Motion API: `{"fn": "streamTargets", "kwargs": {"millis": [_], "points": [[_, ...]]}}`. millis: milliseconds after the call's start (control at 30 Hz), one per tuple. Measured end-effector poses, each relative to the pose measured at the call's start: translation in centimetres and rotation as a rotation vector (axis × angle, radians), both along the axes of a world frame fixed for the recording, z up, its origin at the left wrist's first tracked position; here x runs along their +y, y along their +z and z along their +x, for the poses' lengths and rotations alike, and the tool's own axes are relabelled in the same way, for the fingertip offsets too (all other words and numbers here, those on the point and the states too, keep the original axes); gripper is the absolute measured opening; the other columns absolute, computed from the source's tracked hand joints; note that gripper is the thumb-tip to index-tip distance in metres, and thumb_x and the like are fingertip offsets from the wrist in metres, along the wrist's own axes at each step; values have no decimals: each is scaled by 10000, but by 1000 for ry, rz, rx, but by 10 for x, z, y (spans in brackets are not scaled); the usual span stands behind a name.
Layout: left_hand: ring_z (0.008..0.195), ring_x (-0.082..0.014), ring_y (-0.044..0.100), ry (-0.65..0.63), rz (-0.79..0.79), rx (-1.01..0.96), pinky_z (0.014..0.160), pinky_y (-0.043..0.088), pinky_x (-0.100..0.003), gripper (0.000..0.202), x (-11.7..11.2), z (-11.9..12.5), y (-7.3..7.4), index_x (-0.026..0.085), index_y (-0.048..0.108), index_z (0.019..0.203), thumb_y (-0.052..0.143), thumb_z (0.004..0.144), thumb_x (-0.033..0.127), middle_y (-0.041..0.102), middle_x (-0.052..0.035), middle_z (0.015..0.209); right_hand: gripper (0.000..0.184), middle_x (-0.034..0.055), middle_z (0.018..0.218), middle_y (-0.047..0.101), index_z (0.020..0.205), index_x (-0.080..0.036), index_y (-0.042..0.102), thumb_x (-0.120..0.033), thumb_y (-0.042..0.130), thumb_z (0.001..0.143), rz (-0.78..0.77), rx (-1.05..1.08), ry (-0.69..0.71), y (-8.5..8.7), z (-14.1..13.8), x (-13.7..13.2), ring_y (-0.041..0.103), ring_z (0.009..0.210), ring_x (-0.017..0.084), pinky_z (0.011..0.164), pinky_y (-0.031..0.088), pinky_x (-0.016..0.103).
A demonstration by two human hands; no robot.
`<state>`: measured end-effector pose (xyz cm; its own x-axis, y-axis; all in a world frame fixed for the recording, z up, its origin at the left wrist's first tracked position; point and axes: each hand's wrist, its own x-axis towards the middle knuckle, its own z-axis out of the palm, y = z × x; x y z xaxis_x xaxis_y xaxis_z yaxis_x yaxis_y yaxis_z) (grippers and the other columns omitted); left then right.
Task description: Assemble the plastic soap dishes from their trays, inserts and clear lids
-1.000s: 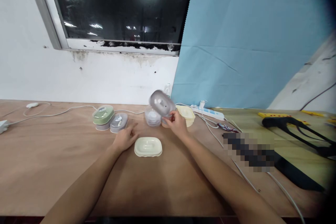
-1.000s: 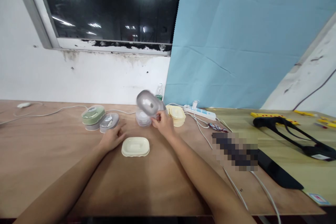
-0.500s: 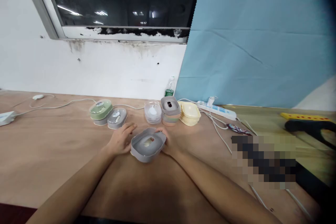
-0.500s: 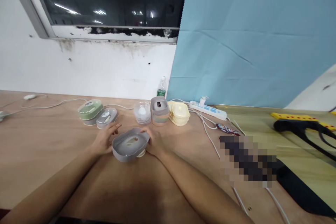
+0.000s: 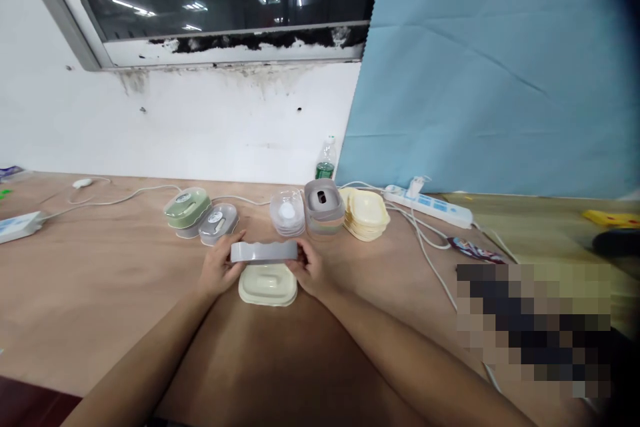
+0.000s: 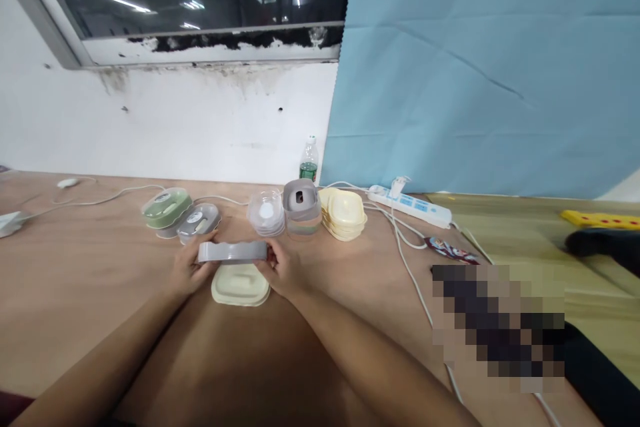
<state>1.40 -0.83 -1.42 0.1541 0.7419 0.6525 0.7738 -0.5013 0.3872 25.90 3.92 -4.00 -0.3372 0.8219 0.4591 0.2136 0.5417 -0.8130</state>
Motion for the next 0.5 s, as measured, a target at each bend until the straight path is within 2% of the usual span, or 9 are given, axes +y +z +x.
{"fn": "streamTargets", "kwargs": {"millis": [100, 233, 367, 500], "points": [[826, -218, 639, 48, -119, 6, 729, 512, -319, 543, -1, 0, 0, 166, 495, 1312, 577, 834, 410, 673, -105, 1020, 289, -20, 681, 517, 943, -191, 573, -452, 571, 818, -89, 58, -17, 2, -2, -2, 471, 581, 110, 524, 374, 210], [600, -159, 584, 73, -242, -34, 610, 486, -278, 748, 0, 0, -4, 160, 311, 1450, 575, 824, 474, 688, -46, 835, 380, -19, 610, 488, 738, -183, 532, -553, 523, 824, -167, 104, -46, 3, -1, -2, 447, 557, 112, 495, 338, 212], [702, -168, 619, -74, -227, -50, 690, 488, -285, 616, 0, -1, -7, 161, 423, 1387, 507, 865, 478, 658, -112, 1123, 481, -15, 540, 450, 585, -187, 446, -580, 438, 861, -163, 49, -64, 6, 3, 0, 431, 539, 117, 493, 301, 225], [794, -201, 638, -113, -258, -34, 740, 478, -293, 543, -2, -3, -5, 137, 491, 1332, 432, 907, 470, 683, -107, 1043, 519, -28, 509, 370, 533, -189, 376, -579, 417, 873, -152, -57, -95, 10, 5, -1, 401, 533, 110, 494, 260, 230]]}}
